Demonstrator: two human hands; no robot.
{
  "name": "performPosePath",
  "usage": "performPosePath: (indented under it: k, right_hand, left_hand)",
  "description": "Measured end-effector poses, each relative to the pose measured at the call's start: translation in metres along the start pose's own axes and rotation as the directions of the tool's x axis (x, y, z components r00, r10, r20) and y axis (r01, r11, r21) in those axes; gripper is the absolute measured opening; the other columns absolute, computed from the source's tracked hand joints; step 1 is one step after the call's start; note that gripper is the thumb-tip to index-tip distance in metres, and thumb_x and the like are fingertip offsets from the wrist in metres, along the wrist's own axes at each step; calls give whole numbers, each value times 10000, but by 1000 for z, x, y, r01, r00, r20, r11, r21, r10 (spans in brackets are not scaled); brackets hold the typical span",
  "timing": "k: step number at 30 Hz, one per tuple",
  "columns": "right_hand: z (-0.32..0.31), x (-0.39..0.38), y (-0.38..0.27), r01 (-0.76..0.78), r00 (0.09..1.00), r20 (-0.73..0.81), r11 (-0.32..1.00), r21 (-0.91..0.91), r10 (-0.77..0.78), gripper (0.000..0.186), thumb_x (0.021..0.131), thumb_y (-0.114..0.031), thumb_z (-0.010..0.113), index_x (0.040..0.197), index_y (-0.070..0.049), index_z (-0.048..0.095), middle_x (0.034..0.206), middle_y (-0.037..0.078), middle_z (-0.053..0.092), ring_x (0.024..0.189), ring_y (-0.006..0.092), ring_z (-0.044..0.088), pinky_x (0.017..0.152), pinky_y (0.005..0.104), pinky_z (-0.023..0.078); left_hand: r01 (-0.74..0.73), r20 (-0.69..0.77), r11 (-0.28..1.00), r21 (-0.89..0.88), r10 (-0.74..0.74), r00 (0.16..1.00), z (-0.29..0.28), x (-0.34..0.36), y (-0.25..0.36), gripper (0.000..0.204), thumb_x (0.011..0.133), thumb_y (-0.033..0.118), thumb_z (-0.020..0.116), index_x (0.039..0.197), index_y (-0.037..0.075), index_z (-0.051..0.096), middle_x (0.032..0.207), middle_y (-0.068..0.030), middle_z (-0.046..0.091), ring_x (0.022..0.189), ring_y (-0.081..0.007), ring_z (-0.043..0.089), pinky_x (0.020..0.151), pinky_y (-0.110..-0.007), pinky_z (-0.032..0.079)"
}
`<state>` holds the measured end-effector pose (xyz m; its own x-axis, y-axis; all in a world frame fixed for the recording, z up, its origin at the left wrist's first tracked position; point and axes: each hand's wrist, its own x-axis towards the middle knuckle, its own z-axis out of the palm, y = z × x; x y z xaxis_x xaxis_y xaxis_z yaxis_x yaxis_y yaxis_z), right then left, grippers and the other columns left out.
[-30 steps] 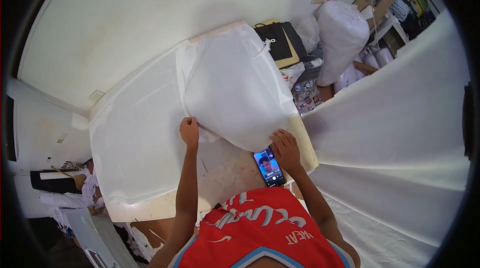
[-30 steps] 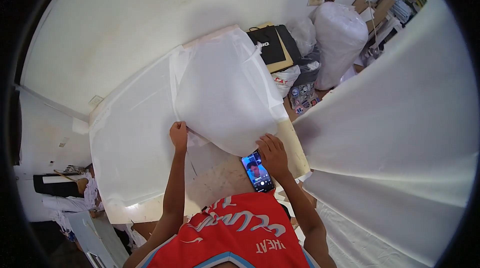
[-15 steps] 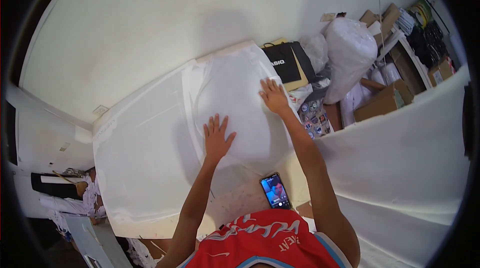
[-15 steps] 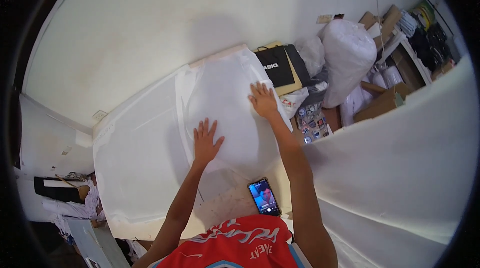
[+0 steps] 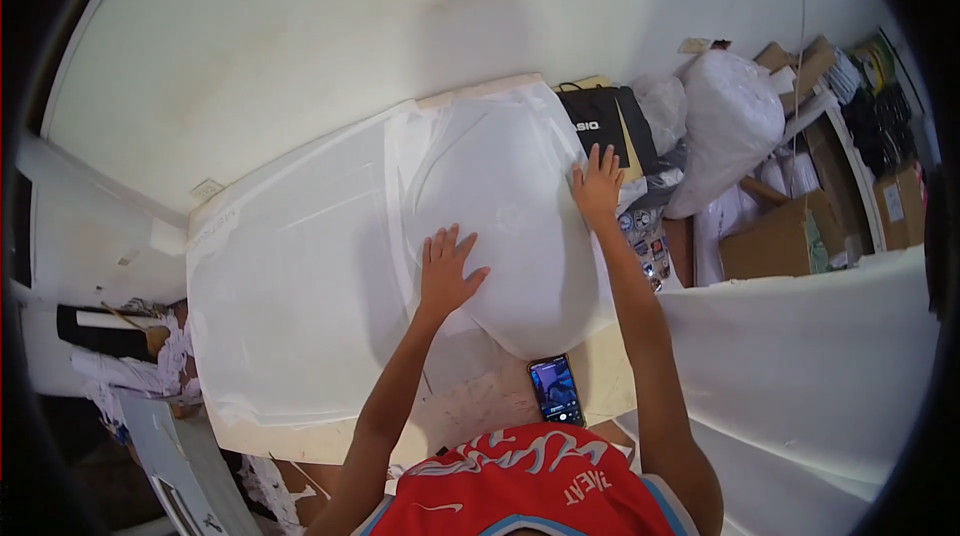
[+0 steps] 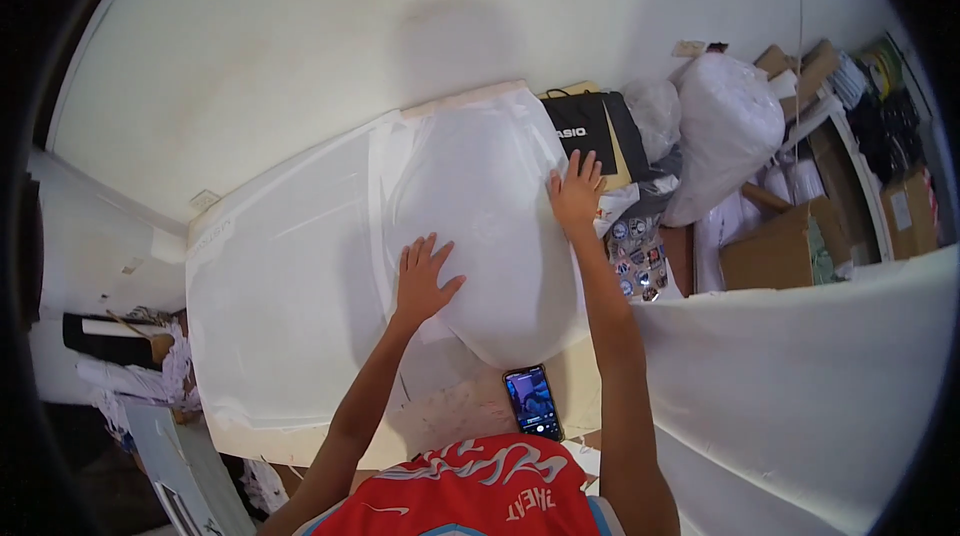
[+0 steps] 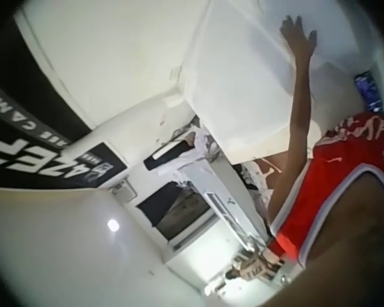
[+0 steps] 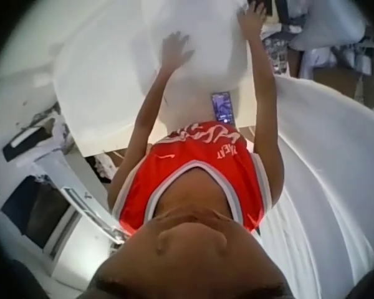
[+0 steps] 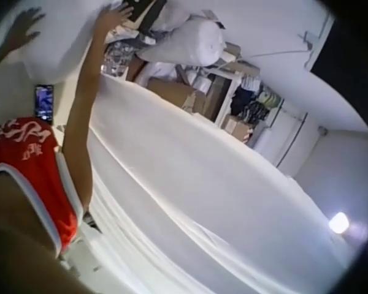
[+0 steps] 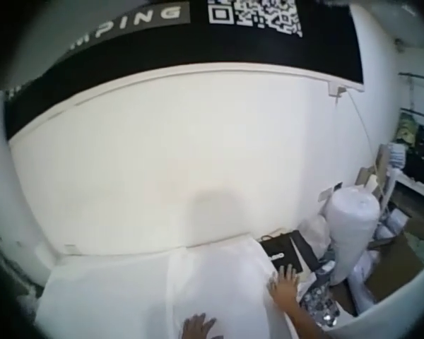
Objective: Cutting out clothing patterns from a large sheet of printed fabric on a work table using scissors.
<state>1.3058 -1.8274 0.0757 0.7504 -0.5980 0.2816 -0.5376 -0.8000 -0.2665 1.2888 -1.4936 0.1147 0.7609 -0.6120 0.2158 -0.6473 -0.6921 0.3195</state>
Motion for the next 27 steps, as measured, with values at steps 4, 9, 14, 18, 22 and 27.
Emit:
performPosePath:
  k: [4,9,14,18,22,27]
  right_hand:
    - [-29,-54,-54,412,905,-2,877,248,-425,598,932,-374,499,1447,-97,371,1488,250,295,1365,433,289,1121,544,203]
    - [-20,-92,-53,367,917,63,896,249,-393,610,931,-409,511,1454,-128,371,1516,225,260,1406,409,217,1146,513,140]
    - [-28,-93,-66,363,916,79,896,257,-394,625,923,-425,525,1449,-119,382,1522,220,250,1416,398,198,1152,510,107]
    - [-30,-90,-62,319,934,71,907,275,-350,625,915,-418,534,1430,-90,403,1507,231,271,1412,401,204,1144,539,104]
    - [-35,-89,-58,339,935,24,909,243,-355,622,905,-393,561,1421,-82,404,1497,210,301,1411,379,222,1145,534,105]
    - [-34,-97,-60,466,865,31,825,319,-501,610,849,-409,634,1336,-68,495,1424,196,411,1355,363,336,1112,545,201]
  left_hand:
    - [203,-300,968,-147,-240,923,4,25,-34,435,831,381,667,1166,105,634,1186,-128,567,1120,-323,496,969,-459,374]
    - [611,-189,765,-203,-643,742,12,110,-60,517,797,477,689,1089,52,655,1110,-140,600,1091,-304,515,925,-447,400]
    - [755,271,516,-405,-721,638,9,175,-115,546,763,504,724,977,7,653,968,-142,649,919,-295,594,815,-430,455]
    - [407,43,606,-684,-523,851,18,196,-113,382,754,335,781,881,34,585,808,-88,646,715,-262,625,656,-387,480]
    - [429,-142,773,-466,-545,827,31,185,-102,393,751,210,764,1066,108,552,785,-85,619,739,-273,621,665,-401,477]
    - [449,-102,760,-470,-552,828,34,179,-102,496,762,188,739,1200,126,513,908,-88,615,866,-270,610,743,-413,469]
